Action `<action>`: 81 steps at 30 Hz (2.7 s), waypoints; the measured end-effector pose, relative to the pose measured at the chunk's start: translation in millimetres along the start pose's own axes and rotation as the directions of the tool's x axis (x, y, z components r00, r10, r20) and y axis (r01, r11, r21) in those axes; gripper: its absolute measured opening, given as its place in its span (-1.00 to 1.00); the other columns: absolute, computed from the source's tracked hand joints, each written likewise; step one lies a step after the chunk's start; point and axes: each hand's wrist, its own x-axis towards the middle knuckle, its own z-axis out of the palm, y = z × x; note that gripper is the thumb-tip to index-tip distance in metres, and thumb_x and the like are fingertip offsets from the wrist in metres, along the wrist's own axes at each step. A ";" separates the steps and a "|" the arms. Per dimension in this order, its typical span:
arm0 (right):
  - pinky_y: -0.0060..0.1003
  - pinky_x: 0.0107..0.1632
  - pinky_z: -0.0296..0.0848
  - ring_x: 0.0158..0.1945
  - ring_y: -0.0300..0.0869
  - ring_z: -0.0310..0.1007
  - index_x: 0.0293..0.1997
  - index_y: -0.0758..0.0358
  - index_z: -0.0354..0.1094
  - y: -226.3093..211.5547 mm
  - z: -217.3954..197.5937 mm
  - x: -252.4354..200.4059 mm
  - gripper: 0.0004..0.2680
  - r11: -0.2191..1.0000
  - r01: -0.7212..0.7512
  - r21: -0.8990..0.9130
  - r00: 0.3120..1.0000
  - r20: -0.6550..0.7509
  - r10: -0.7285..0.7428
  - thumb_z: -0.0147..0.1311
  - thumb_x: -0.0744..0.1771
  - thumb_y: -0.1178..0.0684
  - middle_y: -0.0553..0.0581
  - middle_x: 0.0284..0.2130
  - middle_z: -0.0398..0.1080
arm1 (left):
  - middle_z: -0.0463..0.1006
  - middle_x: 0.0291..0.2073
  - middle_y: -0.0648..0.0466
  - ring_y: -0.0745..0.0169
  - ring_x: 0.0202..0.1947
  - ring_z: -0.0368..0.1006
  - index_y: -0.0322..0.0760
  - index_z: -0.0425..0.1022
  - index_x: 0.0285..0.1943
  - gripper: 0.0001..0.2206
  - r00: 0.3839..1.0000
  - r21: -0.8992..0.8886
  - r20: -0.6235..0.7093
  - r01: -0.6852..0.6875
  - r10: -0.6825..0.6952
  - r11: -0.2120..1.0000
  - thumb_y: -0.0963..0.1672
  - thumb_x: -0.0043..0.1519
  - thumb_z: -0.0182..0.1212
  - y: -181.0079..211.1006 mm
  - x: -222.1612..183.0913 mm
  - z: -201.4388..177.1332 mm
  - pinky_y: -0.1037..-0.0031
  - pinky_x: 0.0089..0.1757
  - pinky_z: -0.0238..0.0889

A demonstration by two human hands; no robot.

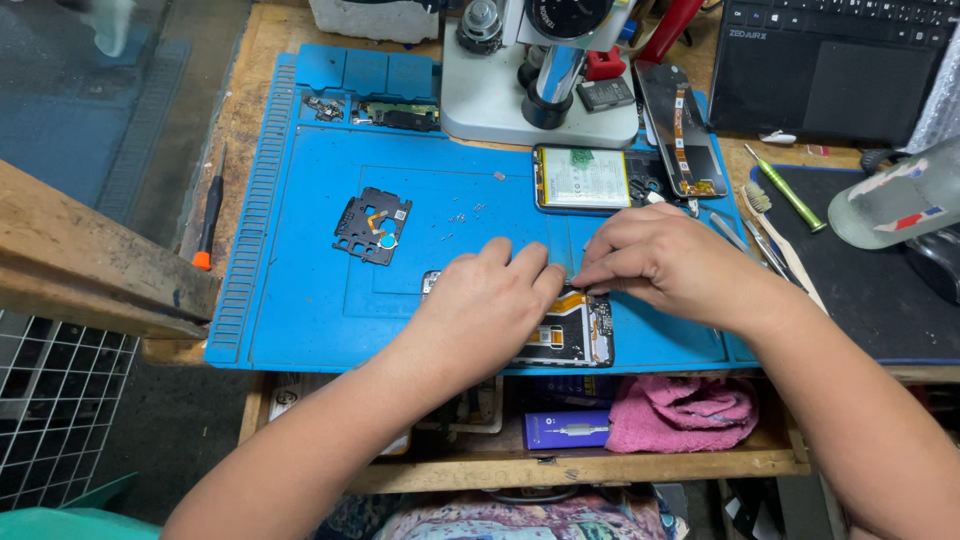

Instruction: The person reassembles a mobile phone by placing a circuit board into the chassis and connecting internal ribbon cables by hand. The person then aligns a screen over the assembly and presses the edges together to close the device.

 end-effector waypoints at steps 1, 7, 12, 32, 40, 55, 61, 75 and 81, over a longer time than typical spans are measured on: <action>-0.12 -0.05 0.40 -0.10 -0.12 0.51 -0.20 0.01 0.59 0.2 -0.1 0.8 -0.80 1.000 -0.001 0.005 1.000 -0.002 0.001 0.28 0.16 0.16 -0.08 -0.29 0.53 | 0.45 -0.34 0.03 0.07 -0.35 0.45 -0.26 0.51 -0.17 -0.82 1.000 0.002 0.010 0.005 -0.005 1.000 -0.16 0.07 0.19 0.0 -0.2 0.6 0.37 -0.43 0.40; -0.14 -0.07 0.42 -0.16 -0.07 0.50 -0.26 0.14 0.55 -15.3 1.1 2.4 -0.90 0.996 -0.080 0.035 0.996 -0.037 0.082 0.26 0.22 0.13 0.01 -0.31 0.51 | 0.45 -0.33 -0.01 0.00 -0.31 0.47 -0.29 0.46 -0.25 -0.89 0.998 -0.100 -0.005 0.058 -0.059 0.993 -0.18 0.08 0.18 -5.3 -1.9 -0.6 0.29 -0.38 0.42; -0.10 -0.08 0.42 -0.17 0.01 0.47 -0.30 0.24 0.50 -48.2 17.9 3.3 -0.92 0.967 -0.255 -0.032 0.955 -0.163 0.246 0.24 0.26 0.08 0.11 -0.34 0.48 | 0.52 -0.29 -0.11 -0.17 -0.23 0.50 -0.35 0.50 -0.14 -0.78 0.994 -0.321 0.082 0.093 -0.071 0.943 -0.23 0.02 0.21 -14.2 -2.3 -11.5 0.14 -0.22 0.40; -0.04 0.07 0.32 0.07 0.13 0.39 -0.03 0.26 0.45 -74.1 17.3 -0.6 -0.41 0.964 -0.258 -0.070 0.953 -0.183 0.242 0.37 0.04 -0.39 0.22 -0.02 0.41 | 0.49 -0.07 -0.05 -0.11 -0.01 0.38 -0.38 0.48 0.21 -0.18 0.995 -0.421 0.075 0.087 -0.061 0.903 0.15 -0.18 0.53 -55.4 -58.7 -43.0 0.18 -0.01 0.31; -0.04 0.10 0.30 0.07 0.11 0.37 -0.01 0.25 0.44 -72.5 15.7 13.6 -0.39 0.966 -0.258 0.015 0.963 -0.074 0.258 0.43 0.01 -0.35 0.18 -0.02 0.39 | 0.47 -0.13 -0.02 -0.11 -0.03 0.36 -0.32 0.52 0.14 -0.26 0.997 -0.441 0.037 0.077 -0.068 0.894 0.13 -0.18 0.57 -58.2 -60.4 -31.9 0.18 -0.02 0.31; -0.01 0.16 0.25 0.14 0.12 0.31 0.07 0.33 0.41 -82.5 25.1 44.9 -0.30 0.994 -0.109 0.005 0.992 -0.066 0.110 0.41 0.01 -0.42 0.24 0.03 0.34 | 0.49 -0.17 -0.03 -0.13 -0.07 0.35 -0.34 0.49 0.00 -0.33 0.997 -0.451 -0.054 0.019 -0.049 0.892 0.11 -0.18 0.58 -59.6 -62.7 -28.4 0.19 -0.02 0.32; -0.02 0.17 0.24 0.15 0.12 0.31 0.09 0.35 0.39 -82.2 27.3 50.2 -0.29 0.996 -0.087 0.025 0.995 -0.056 0.088 0.41 0.02 -0.42 0.25 0.05 0.34 | 0.51 -0.20 -0.01 -0.08 -0.09 0.37 -0.32 0.54 -0.07 -0.39 0.999 -0.421 0.024 0.050 -0.044 0.906 0.13 -0.15 0.53 -58.4 -65.3 -31.8 0.22 -0.06 0.33; -0.02 0.20 0.23 0.20 0.09 0.32 0.20 0.28 0.35 -83.3 32.6 42.3 -0.36 0.996 -0.080 0.035 0.994 -0.068 0.082 0.41 0.10 -0.28 0.20 0.11 0.35 | 0.59 0.00 -0.01 -0.05 0.04 0.39 -0.35 0.61 0.01 -0.38 0.999 -0.417 0.011 0.039 -0.037 0.908 0.11 -0.12 0.48 -57.7 -70.6 -38.6 0.24 0.05 0.32; -0.03 0.23 0.23 0.23 0.09 0.33 0.24 0.29 0.33 -79.8 26.1 38.1 -0.37 0.991 -0.102 0.081 0.989 -0.096 0.110 0.38 0.13 -0.26 0.20 0.12 0.37 | 0.60 -0.01 -0.01 -0.04 0.04 0.39 -0.33 0.63 0.00 -0.41 0.999 -0.458 0.004 0.032 -0.035 0.888 0.09 -0.12 0.51 -62.1 -71.3 -36.7 0.26 0.04 0.33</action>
